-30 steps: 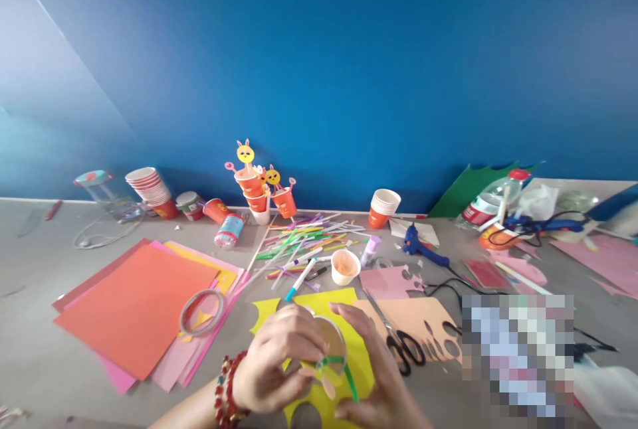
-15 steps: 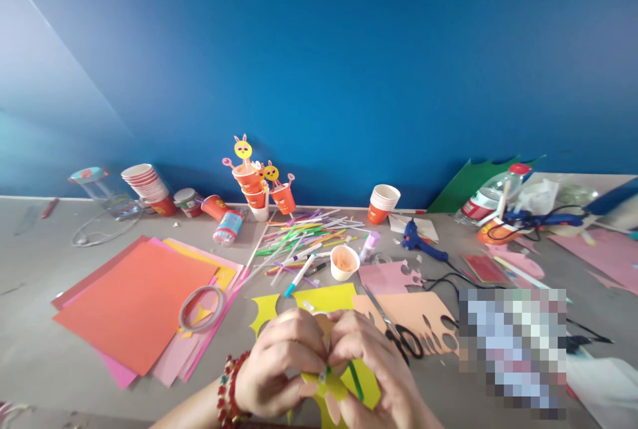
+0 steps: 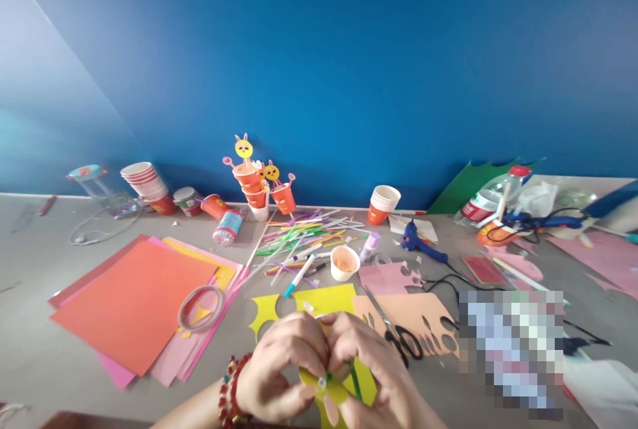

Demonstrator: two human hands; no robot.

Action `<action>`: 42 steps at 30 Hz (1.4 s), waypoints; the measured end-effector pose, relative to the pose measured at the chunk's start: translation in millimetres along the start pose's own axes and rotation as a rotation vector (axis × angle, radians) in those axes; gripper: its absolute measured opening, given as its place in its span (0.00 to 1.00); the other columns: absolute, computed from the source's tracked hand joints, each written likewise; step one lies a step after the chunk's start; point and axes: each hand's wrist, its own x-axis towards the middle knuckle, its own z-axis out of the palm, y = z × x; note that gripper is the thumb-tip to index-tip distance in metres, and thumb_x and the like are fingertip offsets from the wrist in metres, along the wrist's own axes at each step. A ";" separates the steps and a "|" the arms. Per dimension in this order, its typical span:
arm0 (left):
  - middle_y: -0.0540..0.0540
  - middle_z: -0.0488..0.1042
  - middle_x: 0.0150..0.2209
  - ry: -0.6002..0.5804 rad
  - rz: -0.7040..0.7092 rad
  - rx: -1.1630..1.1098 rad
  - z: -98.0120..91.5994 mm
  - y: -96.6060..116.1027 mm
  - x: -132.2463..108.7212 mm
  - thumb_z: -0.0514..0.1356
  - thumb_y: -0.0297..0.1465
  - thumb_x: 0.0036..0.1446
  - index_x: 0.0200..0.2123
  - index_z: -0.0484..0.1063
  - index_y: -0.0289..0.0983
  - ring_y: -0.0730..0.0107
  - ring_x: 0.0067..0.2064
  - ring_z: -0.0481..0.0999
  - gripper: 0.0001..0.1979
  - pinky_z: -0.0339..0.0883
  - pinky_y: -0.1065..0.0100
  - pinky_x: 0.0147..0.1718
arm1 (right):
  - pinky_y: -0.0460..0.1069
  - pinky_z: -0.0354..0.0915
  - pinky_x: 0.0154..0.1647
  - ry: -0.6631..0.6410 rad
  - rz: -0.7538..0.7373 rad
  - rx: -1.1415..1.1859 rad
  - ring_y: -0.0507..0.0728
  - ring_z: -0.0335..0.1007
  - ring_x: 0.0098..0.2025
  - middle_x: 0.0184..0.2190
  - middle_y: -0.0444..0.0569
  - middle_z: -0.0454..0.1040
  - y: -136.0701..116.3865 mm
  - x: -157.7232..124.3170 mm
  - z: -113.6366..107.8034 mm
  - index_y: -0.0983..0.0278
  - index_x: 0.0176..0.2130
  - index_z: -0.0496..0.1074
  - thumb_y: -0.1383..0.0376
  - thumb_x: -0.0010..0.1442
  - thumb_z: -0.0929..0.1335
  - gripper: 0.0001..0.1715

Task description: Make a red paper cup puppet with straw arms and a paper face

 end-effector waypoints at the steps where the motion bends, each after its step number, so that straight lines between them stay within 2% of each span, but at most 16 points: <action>1: 0.43 0.73 0.31 0.005 -0.001 -0.004 0.3 -0.2 -0.6 0.56 0.36 0.65 0.41 0.70 0.40 0.63 0.35 0.76 0.06 0.72 0.61 0.38 | 0.51 0.69 0.44 0.008 -0.013 -0.002 0.55 0.70 0.36 0.31 0.42 0.69 0.5 0.4 0.2 0.58 0.33 0.64 0.78 0.49 0.66 0.16; 10: 0.43 0.73 0.32 0.027 0.005 -0.030 1.6 -1.0 -2.3 0.57 0.36 0.65 0.41 0.70 0.39 0.64 0.36 0.75 0.07 0.72 0.62 0.38 | 0.54 0.69 0.51 0.036 -0.118 -0.064 0.53 0.71 0.34 0.28 0.40 0.70 -5.4 5.0 -0.3 0.58 0.33 0.64 0.77 0.50 0.68 0.16; 18: 0.43 0.73 0.34 0.042 -0.059 -0.072 -1.7 -2.3 -7.2 0.56 0.35 0.65 0.44 0.70 0.42 0.61 0.38 0.75 0.07 0.71 0.58 0.40 | 0.53 0.70 0.51 0.022 -0.088 -0.107 0.57 0.74 0.41 0.36 0.46 0.74 -4.5 1.5 -3.5 0.58 0.40 0.69 0.77 0.52 0.67 0.18; 21: 0.42 0.73 0.35 0.111 -0.125 -0.071 0.4 -3.6 -9.5 0.59 0.31 0.64 0.43 0.70 0.40 0.62 0.38 0.74 0.05 0.70 0.61 0.39 | 0.49 0.70 0.44 0.018 -0.003 -0.136 0.57 0.74 0.40 0.36 0.47 0.74 -3.1 0.7 -5.3 0.59 0.40 0.69 0.73 0.57 0.67 0.12; 24: 0.44 0.73 0.35 0.284 -0.284 -0.139 3.4 -4.3 -7.1 0.60 0.29 0.63 0.40 0.70 0.38 0.65 0.38 0.74 0.02 0.69 0.65 0.38 | 0.48 0.69 0.41 0.011 0.116 -0.107 0.57 0.73 0.40 0.37 0.48 0.74 5.9 -1.7 -10.6 0.60 0.43 0.69 0.64 0.62 0.69 0.08; 26: 0.45 0.73 0.35 0.427 -0.420 -0.216 4.3 -5.5 -2.9 0.62 0.30 0.62 0.37 0.71 0.38 0.66 0.39 0.74 0.03 0.69 0.68 0.38 | 0.52 0.68 0.48 0.028 0.166 -0.009 0.61 0.73 0.46 0.43 0.52 0.74 18.3 -6.4 -15.9 0.60 0.48 0.69 0.51 0.63 0.69 0.19; 28: 0.47 0.73 0.35 0.549 -0.551 -0.302 3.8 -8.3 1.8 0.65 0.31 0.60 0.35 0.70 0.37 0.69 0.38 0.74 0.06 0.69 0.71 0.37 | 0.57 0.65 0.57 0.027 0.221 0.143 0.67 0.69 0.55 0.51 0.56 0.72 34.1 -14.4 -20.1 0.60 0.55 0.67 0.38 0.57 0.69 0.39; 30: 0.50 0.74 0.34 0.621 -0.644 -0.390 2.1 -13.3 5.4 0.67 0.32 0.57 0.35 0.70 0.38 0.71 0.36 0.73 0.09 0.69 0.72 0.36 | 0.62 0.58 0.64 0.003 0.279 0.263 0.71 0.62 0.63 0.61 0.59 0.66 50.2 -25.1 -20.4 0.58 0.63 0.61 0.33 0.50 0.69 0.53; 32: 0.50 0.74 0.34 0.657 -0.699 -0.447 0.5 -19.7 7.6 0.69 0.33 0.56 0.35 0.69 0.37 0.72 0.35 0.73 0.11 0.68 0.73 0.35 | 0.64 0.54 0.67 -0.009 0.336 0.298 0.71 0.57 0.66 0.65 0.60 0.61 63.5 -37.2 -15.1 0.56 0.69 0.52 0.32 0.47 0.70 0.62; 34: 0.49 0.74 0.35 0.676 -0.750 -0.472 -0.3 -26.3 8.8 0.70 0.34 0.54 0.36 0.70 0.37 0.72 0.35 0.73 0.12 0.68 0.73 0.34 | 0.64 0.55 0.66 0.022 0.381 0.263 0.72 0.58 0.66 0.64 0.60 0.63 72.7 -48.4 -5.0 0.56 0.70 0.50 0.35 0.47 0.73 0.64; 39: 0.48 0.75 0.39 0.655 -0.839 -0.499 -0.5 -35.0 10.7 0.70 0.36 0.53 0.37 0.70 0.37 0.70 0.38 0.74 0.14 0.68 0.73 0.35 | 0.60 0.66 0.58 0.028 0.527 0.342 0.68 0.71 0.57 0.58 0.60 0.71 81.2 -60.6 19.6 0.59 0.69 0.51 0.45 0.55 0.73 0.54; 42: 0.47 0.74 0.39 0.640 -0.833 -0.503 -4.1 -34.7 10.8 0.69 0.38 0.55 0.37 0.71 0.37 0.70 0.38 0.73 0.14 0.69 0.71 0.34 | 0.59 0.66 0.57 0.056 0.533 0.409 0.67 0.71 0.57 0.59 0.59 0.71 82.4 -57.4 23.0 0.58 0.68 0.55 0.48 0.56 0.73 0.49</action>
